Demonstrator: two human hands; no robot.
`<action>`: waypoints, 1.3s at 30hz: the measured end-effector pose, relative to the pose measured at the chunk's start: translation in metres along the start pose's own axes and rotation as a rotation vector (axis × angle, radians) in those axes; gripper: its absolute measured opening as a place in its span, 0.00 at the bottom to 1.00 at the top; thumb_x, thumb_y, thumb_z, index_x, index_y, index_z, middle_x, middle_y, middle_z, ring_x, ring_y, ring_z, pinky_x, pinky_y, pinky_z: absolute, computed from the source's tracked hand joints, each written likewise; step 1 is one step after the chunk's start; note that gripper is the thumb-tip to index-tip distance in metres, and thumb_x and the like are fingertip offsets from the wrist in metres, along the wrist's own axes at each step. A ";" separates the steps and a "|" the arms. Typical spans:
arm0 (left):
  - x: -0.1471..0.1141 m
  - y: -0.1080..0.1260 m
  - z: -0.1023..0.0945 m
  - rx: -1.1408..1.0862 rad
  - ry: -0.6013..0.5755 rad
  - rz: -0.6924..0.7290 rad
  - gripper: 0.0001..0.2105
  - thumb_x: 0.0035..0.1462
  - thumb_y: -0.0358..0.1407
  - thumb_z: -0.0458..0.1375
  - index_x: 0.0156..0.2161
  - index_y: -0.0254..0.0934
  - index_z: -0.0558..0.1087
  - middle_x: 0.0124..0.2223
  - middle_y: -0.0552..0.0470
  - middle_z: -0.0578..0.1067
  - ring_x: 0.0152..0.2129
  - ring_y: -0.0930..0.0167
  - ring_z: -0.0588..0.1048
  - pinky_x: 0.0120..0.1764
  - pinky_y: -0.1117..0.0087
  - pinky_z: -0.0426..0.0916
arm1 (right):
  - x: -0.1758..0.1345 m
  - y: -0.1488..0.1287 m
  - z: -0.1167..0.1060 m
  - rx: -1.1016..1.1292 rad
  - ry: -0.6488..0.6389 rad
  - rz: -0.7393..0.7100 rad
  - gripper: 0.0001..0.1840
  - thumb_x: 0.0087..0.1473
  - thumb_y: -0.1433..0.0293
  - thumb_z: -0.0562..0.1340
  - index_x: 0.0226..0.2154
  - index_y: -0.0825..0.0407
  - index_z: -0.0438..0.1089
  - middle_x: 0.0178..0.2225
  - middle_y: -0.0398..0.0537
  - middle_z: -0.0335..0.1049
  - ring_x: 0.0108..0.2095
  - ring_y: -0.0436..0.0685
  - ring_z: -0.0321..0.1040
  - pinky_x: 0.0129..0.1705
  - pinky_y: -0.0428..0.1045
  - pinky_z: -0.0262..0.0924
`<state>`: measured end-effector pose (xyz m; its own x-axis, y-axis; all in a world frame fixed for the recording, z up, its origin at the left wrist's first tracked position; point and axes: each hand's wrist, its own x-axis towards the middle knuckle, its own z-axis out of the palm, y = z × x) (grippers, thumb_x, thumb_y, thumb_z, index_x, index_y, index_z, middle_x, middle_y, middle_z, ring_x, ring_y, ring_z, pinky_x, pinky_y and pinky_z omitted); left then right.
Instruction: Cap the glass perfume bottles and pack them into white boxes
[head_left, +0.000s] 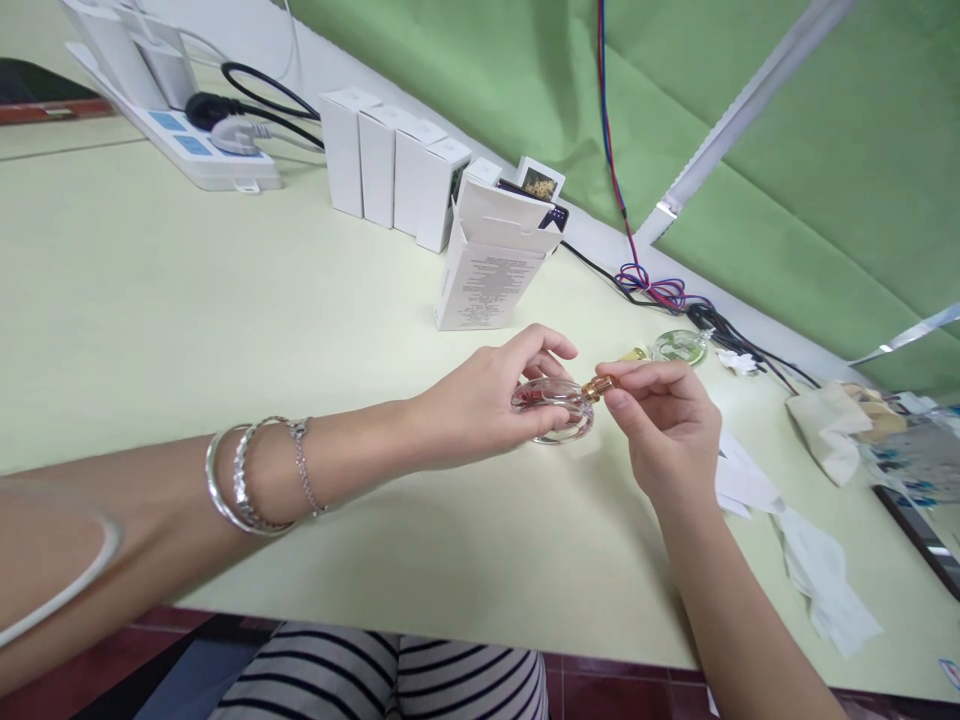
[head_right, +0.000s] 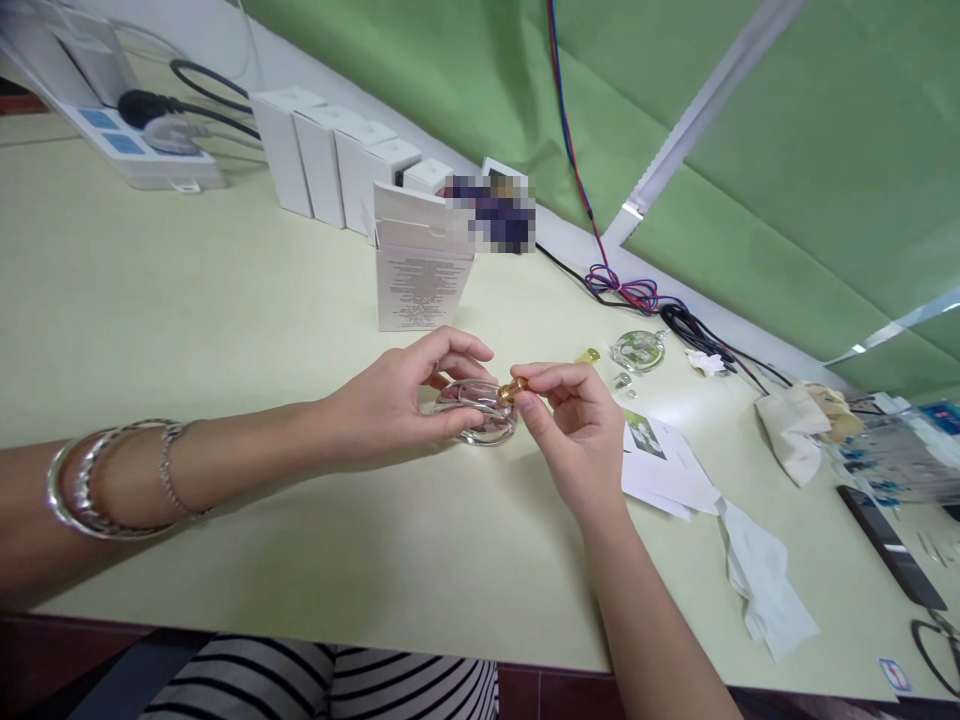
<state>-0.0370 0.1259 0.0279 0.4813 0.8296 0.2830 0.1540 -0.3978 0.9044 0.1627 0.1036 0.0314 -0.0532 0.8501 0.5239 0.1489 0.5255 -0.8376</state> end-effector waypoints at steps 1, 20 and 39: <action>0.000 0.000 0.000 -0.002 -0.001 -0.003 0.19 0.54 0.36 0.62 0.50 0.43 0.63 0.44 0.53 0.79 0.37 0.71 0.79 0.38 0.71 0.72 | 0.000 0.000 0.000 0.004 -0.007 0.009 0.07 0.55 0.71 0.69 0.34 0.44 0.72 0.38 0.44 0.79 0.41 0.55 0.76 0.44 0.51 0.71; 0.008 0.005 -0.010 -0.002 -0.113 -0.038 0.17 0.53 0.32 0.62 0.47 0.40 0.65 0.42 0.54 0.80 0.41 0.70 0.79 0.43 0.69 0.73 | -0.001 0.002 0.007 -0.162 -0.070 -0.135 0.07 0.57 0.72 0.67 0.37 0.42 0.74 0.38 0.44 0.76 0.44 0.56 0.74 0.48 0.54 0.69; 0.007 0.004 -0.009 0.007 -0.112 -0.054 0.17 0.53 0.33 0.62 0.47 0.41 0.65 0.43 0.53 0.79 0.42 0.70 0.79 0.43 0.68 0.74 | 0.004 -0.001 0.011 -0.049 -0.037 -0.011 0.05 0.52 0.68 0.71 0.33 0.43 0.77 0.32 0.42 0.75 0.36 0.54 0.74 0.40 0.52 0.72</action>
<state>-0.0403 0.1336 0.0367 0.5657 0.8008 0.1965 0.1879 -0.3572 0.9150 0.1517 0.1070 0.0331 -0.0915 0.8454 0.5263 0.1959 0.5334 -0.8229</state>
